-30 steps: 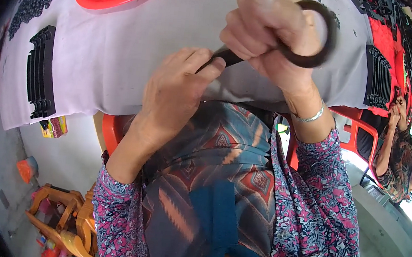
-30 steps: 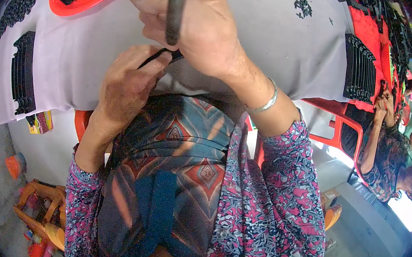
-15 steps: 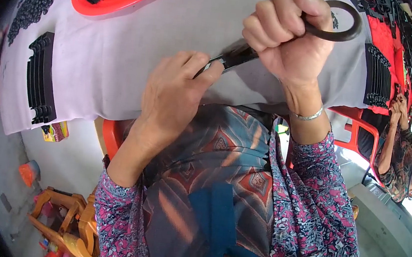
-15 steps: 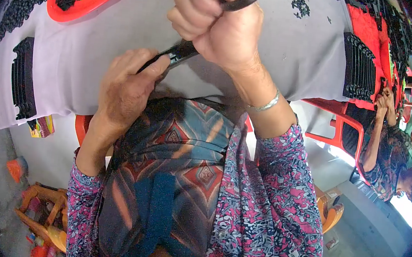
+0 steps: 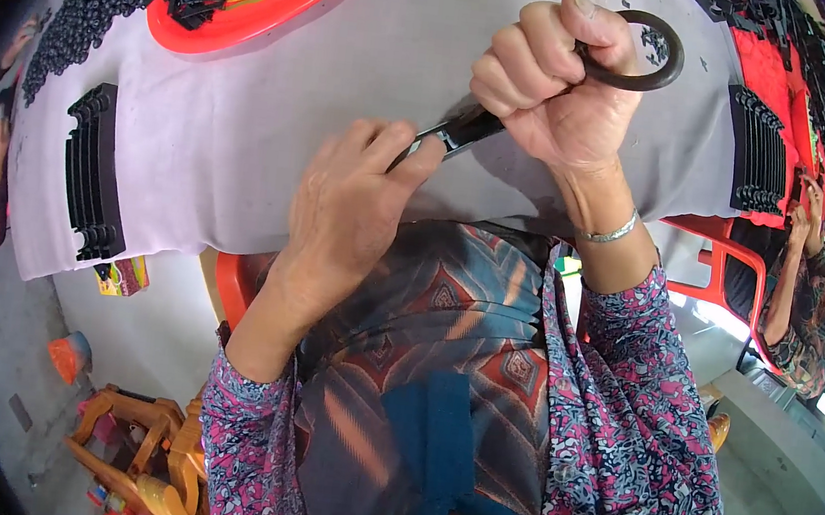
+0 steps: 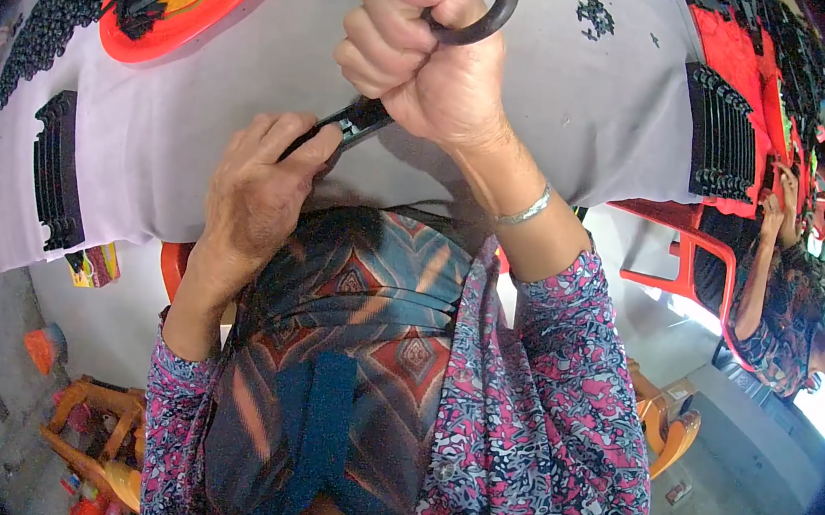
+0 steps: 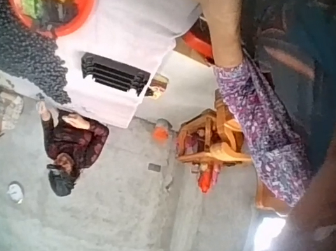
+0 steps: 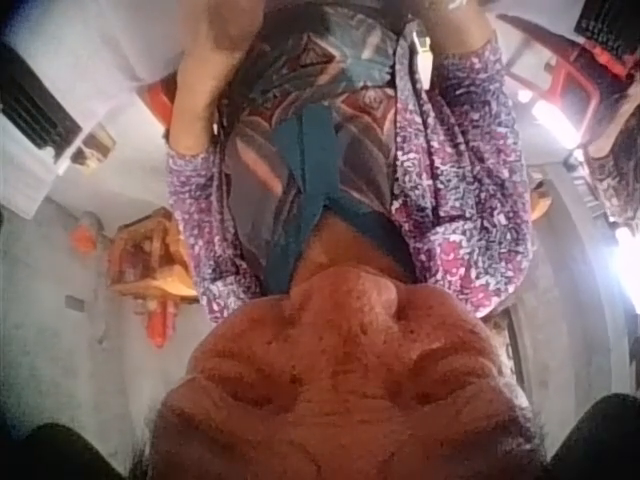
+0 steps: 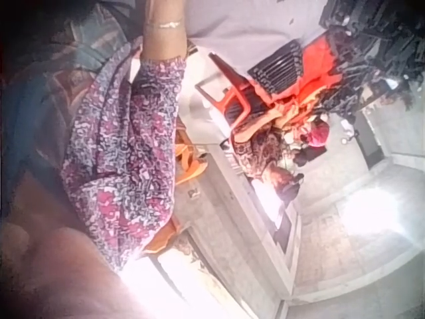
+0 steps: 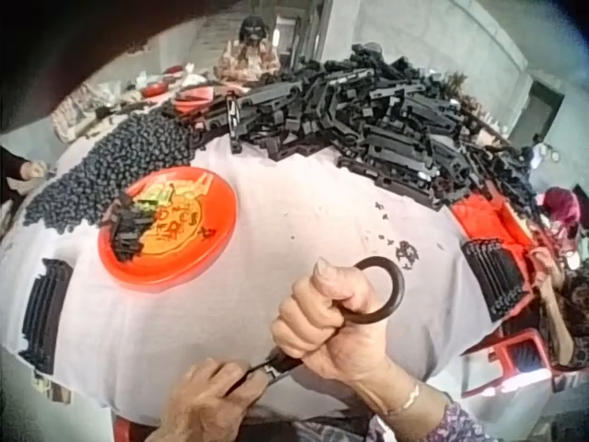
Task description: The person assembles plastic parts by inserting small components into plastic casings and securing them with a metal tool, then places the assembled pieces into a box.
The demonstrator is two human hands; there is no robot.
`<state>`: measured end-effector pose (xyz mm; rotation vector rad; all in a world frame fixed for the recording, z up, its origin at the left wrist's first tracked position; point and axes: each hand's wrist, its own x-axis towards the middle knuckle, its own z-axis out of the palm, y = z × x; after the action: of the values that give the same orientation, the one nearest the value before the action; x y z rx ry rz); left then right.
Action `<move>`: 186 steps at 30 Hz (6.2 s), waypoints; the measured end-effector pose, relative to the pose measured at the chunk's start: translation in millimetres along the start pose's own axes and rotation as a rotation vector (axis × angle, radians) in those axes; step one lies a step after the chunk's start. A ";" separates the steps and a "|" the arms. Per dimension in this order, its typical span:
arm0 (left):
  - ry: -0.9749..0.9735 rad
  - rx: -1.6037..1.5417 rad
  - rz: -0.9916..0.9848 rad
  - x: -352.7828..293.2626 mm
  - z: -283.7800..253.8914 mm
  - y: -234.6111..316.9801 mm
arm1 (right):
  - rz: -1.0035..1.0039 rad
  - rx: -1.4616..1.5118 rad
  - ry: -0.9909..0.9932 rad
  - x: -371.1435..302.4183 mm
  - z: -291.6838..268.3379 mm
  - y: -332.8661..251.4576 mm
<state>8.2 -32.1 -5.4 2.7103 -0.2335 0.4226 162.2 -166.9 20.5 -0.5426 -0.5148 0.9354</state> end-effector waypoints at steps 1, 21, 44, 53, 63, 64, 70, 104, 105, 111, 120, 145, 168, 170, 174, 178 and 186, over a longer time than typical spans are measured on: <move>-0.020 -0.007 -0.014 -0.9 0.8 -0.4 | 0.014 -0.005 0.010 0.3 -1.0 0.6; 0.016 -0.067 -0.026 2.9 -0.7 4.3 | 0.045 -0.013 -0.051 8.2 -11.9 9.1; 0.050 -0.053 0.006 4.9 -0.5 5.0 | -0.004 -0.217 0.012 14.5 6.4 12.9; 0.028 -0.051 -0.014 1.1 -0.6 6.8 | -0.035 -0.016 0.029 4.7 -6.5 9.2; 0.035 -0.051 0.000 3.7 0.7 5.1 | -0.038 -0.127 0.027 5.5 -2.9 12.7; 0.034 -0.056 -0.001 4.0 0.6 5.3 | -0.036 -0.129 0.026 5.8 -1.6 13.3; 0.006 -0.075 -0.010 5.9 -4.4 7.1 | 0.009 -0.189 0.122 12.0 6.3 25.0; -0.145 -0.002 0.195 36.5 -51.3 -24.3 | -0.110 0.035 0.275 -17.0 -35.0 -43.4; -0.146 -0.003 0.191 35.4 -52.1 -24.4 | -0.111 0.028 0.320 -17.1 -34.2 -42.8; 0.177 -0.364 -0.167 3.3 -29.9 -37.1 | -0.091 0.038 0.335 -14.8 -29.7 -41.3; 0.007 -0.235 -0.491 6.6 -13.4 17.2 | -0.189 0.092 0.280 -16.2 -30.6 -32.6; 0.013 -0.236 -0.150 2.5 -6.3 20.9 | -0.025 0.192 0.119 -13.1 -16.6 -8.3; 0.006 -0.203 -0.071 2.3 4.3 13.6 | -0.004 0.197 0.130 -12.8 -21.1 -6.0; 0.002 -0.210 -0.067 1.8 4.2 13.4 | -0.006 0.197 0.124 -13.2 -21.6 -5.9; -0.060 -0.242 -0.083 1.0 1.9 12.4 | -0.001 0.213 0.155 -13.9 -22.3 -4.0; -0.055 -0.279 -0.088 3.1 2.0 13.8 | 0.003 0.224 0.178 -12.5 -25.3 -3.6; -0.016 -0.280 -0.093 6.9 -1.0 17.7 | 0.019 0.238 0.211 -8.9 -27.9 -1.1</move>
<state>10.6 -48.5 3.8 2.4393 -0.1569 0.3148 175.9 -180.8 -1.3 -0.4248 -0.2054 0.9303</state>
